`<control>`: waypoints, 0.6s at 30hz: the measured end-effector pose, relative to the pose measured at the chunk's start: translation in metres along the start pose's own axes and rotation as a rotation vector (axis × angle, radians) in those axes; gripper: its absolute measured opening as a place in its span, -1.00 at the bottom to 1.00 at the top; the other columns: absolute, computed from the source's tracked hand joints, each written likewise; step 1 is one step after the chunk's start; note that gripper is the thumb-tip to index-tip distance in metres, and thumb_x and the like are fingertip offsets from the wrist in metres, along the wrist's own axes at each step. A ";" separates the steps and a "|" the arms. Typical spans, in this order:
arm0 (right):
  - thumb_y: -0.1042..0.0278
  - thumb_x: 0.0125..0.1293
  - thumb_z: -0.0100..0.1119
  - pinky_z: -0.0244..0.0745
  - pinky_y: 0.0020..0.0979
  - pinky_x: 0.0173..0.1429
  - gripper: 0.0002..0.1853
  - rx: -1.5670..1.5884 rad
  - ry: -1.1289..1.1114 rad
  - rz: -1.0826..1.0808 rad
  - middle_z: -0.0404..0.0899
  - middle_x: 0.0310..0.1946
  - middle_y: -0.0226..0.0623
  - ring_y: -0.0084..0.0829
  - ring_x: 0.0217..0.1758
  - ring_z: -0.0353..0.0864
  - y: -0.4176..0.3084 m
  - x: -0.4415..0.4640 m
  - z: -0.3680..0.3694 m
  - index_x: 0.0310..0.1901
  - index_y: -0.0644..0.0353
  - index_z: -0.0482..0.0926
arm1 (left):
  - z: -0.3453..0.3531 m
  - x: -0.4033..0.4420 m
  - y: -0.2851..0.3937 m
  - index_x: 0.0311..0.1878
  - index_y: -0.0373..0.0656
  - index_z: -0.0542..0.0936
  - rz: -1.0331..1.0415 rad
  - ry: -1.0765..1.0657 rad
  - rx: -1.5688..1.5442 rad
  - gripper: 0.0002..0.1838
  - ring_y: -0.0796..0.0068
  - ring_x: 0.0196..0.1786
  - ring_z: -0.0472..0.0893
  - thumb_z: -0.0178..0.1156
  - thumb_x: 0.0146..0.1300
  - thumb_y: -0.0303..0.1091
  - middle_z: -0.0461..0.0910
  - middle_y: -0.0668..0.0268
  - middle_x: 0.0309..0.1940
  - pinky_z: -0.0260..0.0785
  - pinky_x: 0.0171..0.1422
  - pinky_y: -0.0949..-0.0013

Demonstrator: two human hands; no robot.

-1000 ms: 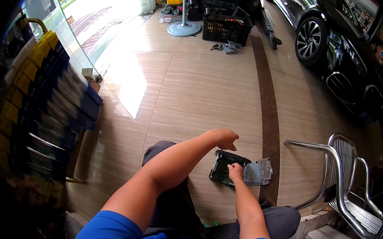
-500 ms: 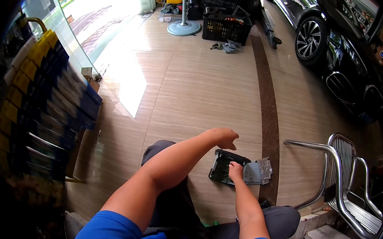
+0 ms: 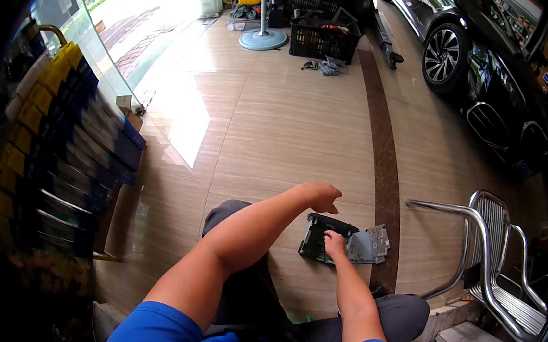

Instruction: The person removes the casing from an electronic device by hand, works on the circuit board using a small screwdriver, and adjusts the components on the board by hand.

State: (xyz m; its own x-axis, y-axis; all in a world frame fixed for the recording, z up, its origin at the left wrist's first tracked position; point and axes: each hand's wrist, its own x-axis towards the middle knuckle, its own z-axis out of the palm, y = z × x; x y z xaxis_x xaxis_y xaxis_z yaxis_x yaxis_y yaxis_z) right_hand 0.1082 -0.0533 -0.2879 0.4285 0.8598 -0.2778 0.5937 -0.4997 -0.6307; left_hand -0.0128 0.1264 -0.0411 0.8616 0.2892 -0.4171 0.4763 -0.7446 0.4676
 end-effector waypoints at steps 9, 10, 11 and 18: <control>0.28 0.24 0.11 0.52 -0.15 0.20 -0.71 0.022 -0.004 -0.003 0.69 -0.09 -0.05 -0.05 0.02 0.65 0.004 0.002 0.003 -0.05 0.01 0.72 | 0.001 -0.001 0.000 0.33 -0.20 0.42 0.009 0.015 0.006 -0.32 -0.06 0.22 0.52 0.27 0.22 -0.01 0.57 -0.05 0.13 0.39 0.28 0.04; 0.27 0.24 0.11 0.52 -0.15 0.20 -0.70 0.015 -0.008 0.009 0.69 -0.10 -0.05 -0.05 0.02 0.65 0.004 0.002 0.003 -0.05 0.01 0.72 | 0.000 -0.001 0.000 0.32 -0.20 0.43 0.009 0.015 0.008 -0.32 -0.06 0.22 0.52 0.27 0.22 -0.01 0.57 -0.05 0.12 0.40 0.27 0.04; 0.27 0.24 0.10 0.52 -0.16 0.20 -0.70 0.007 -0.012 0.022 0.69 -0.11 -0.05 -0.05 0.02 0.66 0.004 0.002 0.002 -0.05 0.01 0.72 | 0.000 -0.002 0.001 0.32 -0.20 0.43 0.009 0.015 0.008 -0.32 -0.06 0.22 0.52 0.27 0.22 -0.01 0.57 -0.05 0.12 0.40 0.27 0.04; 0.24 0.26 0.09 0.53 -0.15 0.18 -0.71 -0.012 0.026 0.013 0.70 -0.12 -0.07 -0.05 0.01 0.66 0.007 0.004 0.007 -0.06 0.01 0.72 | -0.002 -0.002 0.002 0.29 -0.21 0.46 0.007 0.013 0.002 -0.35 -0.07 0.19 0.53 0.27 0.22 -0.01 0.59 -0.05 0.10 0.41 0.24 0.05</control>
State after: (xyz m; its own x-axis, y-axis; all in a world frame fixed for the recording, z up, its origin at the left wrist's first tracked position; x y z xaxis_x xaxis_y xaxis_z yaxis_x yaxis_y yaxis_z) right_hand 0.1098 -0.0532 -0.2983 0.4541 0.8500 -0.2669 0.5960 -0.5125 -0.6182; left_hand -0.0135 0.1259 -0.0375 0.8671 0.2920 -0.4036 0.4701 -0.7476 0.4691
